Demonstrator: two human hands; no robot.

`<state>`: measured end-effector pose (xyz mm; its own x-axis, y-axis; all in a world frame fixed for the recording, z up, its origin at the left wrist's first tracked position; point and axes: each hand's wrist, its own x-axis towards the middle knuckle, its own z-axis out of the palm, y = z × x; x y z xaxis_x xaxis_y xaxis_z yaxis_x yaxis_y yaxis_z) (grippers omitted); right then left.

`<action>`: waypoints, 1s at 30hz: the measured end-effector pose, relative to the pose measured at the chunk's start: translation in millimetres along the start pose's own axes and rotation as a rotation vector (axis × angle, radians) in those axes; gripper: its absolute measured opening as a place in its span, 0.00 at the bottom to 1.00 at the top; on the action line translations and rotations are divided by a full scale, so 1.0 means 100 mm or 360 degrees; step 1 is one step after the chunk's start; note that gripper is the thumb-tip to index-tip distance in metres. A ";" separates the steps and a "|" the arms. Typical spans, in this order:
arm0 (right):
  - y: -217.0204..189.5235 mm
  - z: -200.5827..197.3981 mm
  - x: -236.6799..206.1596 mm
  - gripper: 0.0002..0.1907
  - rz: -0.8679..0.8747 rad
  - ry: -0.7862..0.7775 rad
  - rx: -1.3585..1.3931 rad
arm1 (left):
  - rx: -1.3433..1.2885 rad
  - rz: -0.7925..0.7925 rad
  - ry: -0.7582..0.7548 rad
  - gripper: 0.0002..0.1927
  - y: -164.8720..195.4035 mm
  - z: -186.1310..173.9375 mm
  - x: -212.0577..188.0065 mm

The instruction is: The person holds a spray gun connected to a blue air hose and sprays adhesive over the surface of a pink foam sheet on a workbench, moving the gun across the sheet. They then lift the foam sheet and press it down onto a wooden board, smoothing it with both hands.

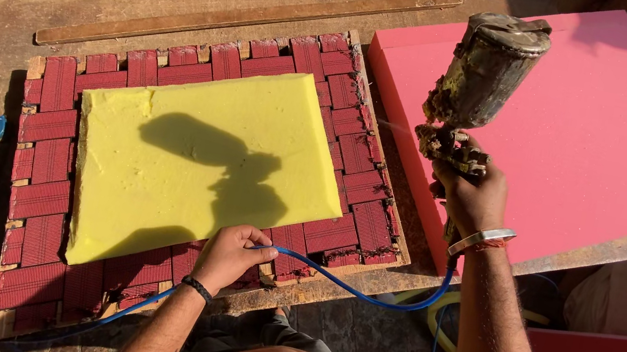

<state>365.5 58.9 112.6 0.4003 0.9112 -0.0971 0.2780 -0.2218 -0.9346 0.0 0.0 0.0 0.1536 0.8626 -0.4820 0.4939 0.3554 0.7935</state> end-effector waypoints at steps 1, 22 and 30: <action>0.00 -0.01 0.01 0.31 -0.0029 0.0019 -0.0011 | -0.0047 0.0034 0.0011 0.08 -0.01 0.02 0.01; 0.35 -0.70 -0.75 0.30 -0.0122 0.0090 0.0010 | 0.0070 0.0099 0.0162 0.11 -0.11 0.59 -0.97; 0.56 -1.12 -1.48 0.30 -0.0165 0.0027 0.0064 | -0.0195 0.0241 0.0262 0.12 -0.61 1.08 -1.86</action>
<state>419.0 -127.4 113.1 0.3859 0.9225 0.0061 0.2836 -0.1123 -0.9524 34.3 -221.4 1.4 0.0715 0.9527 -0.2953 0.3670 0.2501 0.8960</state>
